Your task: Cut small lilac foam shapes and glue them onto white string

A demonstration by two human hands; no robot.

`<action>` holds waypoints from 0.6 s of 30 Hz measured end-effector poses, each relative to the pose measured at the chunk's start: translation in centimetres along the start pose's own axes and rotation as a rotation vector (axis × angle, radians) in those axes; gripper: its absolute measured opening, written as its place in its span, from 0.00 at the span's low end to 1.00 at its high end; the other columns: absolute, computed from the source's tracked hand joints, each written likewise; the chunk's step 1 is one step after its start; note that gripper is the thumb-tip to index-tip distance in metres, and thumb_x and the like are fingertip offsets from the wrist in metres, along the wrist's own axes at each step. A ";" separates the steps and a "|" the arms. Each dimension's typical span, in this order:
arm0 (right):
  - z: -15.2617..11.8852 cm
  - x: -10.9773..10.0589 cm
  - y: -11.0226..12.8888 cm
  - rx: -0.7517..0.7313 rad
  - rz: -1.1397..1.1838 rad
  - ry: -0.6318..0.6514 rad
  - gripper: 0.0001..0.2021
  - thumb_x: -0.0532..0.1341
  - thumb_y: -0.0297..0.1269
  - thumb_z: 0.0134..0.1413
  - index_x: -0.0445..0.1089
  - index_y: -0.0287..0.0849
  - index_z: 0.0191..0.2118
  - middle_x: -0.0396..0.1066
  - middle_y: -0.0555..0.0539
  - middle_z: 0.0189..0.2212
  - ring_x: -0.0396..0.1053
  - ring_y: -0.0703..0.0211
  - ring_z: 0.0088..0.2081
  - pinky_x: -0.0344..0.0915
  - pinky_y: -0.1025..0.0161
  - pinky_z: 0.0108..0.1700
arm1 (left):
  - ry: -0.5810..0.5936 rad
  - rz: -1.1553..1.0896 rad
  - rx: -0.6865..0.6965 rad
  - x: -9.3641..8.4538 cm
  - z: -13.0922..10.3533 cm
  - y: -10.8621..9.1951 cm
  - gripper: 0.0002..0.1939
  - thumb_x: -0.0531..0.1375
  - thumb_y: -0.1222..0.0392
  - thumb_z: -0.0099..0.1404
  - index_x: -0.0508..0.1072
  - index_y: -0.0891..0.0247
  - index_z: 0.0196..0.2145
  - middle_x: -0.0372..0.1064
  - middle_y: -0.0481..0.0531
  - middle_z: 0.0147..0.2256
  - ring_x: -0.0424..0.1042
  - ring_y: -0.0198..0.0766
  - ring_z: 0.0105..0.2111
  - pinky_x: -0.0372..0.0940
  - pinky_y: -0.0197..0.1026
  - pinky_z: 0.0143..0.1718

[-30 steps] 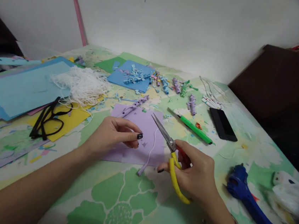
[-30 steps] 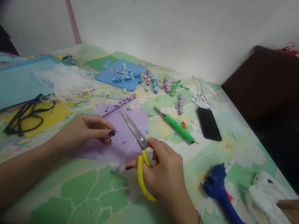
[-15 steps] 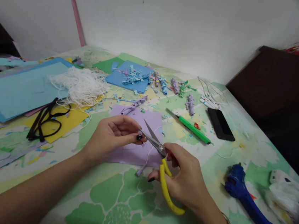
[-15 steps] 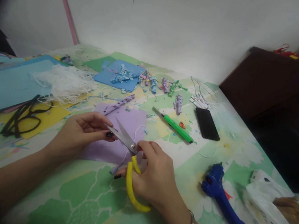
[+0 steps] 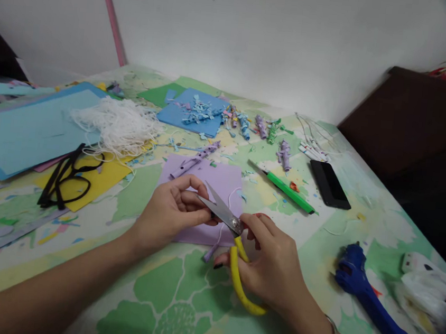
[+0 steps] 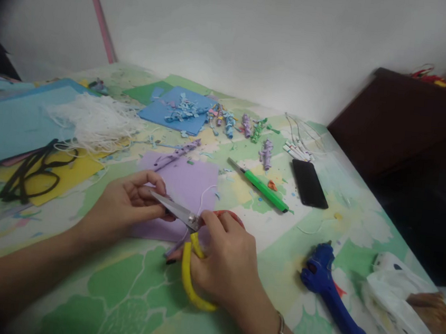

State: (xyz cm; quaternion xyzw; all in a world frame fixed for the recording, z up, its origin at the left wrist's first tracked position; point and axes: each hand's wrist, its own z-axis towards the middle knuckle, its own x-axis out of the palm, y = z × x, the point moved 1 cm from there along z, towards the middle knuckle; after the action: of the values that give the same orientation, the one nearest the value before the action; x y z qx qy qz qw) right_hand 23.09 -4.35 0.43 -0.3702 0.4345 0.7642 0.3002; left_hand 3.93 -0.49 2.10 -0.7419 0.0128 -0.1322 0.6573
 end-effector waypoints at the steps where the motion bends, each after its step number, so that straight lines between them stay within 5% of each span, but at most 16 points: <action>1: 0.0 0.0 0.0 -0.001 0.005 -0.001 0.19 0.65 0.37 0.43 0.69 0.37 0.44 0.67 0.45 0.31 0.64 0.56 0.30 0.61 0.62 0.30 | -0.001 0.001 -0.002 0.0 0.0 0.0 0.13 0.66 0.72 0.50 0.65 0.62 0.28 0.77 0.43 0.22 0.78 0.34 0.24 0.72 0.31 0.29; 11: -0.2 -0.1 -0.6 -0.060 0.043 -0.051 0.20 0.65 0.30 0.39 0.70 0.36 0.43 0.67 0.45 0.30 0.64 0.57 0.30 0.62 0.62 0.30 | 0.003 0.001 0.010 -0.4 0.2 -0.2 0.13 0.66 0.71 0.49 0.65 0.62 0.28 0.77 0.45 0.22 0.78 0.37 0.24 0.72 0.31 0.28; 18: -0.1 -0.4 -0.6 -0.089 0.043 -0.072 0.17 0.67 0.36 0.42 0.71 0.36 0.41 0.67 0.46 0.29 0.63 0.59 0.28 0.62 0.64 0.29 | -0.023 0.005 0.056 -1.0 0.3 -0.5 0.13 0.67 0.72 0.50 0.66 0.63 0.28 0.78 0.45 0.23 0.79 0.36 0.25 0.73 0.31 0.29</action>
State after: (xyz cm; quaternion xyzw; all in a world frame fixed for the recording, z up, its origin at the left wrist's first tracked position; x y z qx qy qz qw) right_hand 23.82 -4.25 0.41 -0.3460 0.3968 0.8019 0.2824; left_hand 2.98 0.07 2.35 -0.7247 0.0034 -0.1221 0.6781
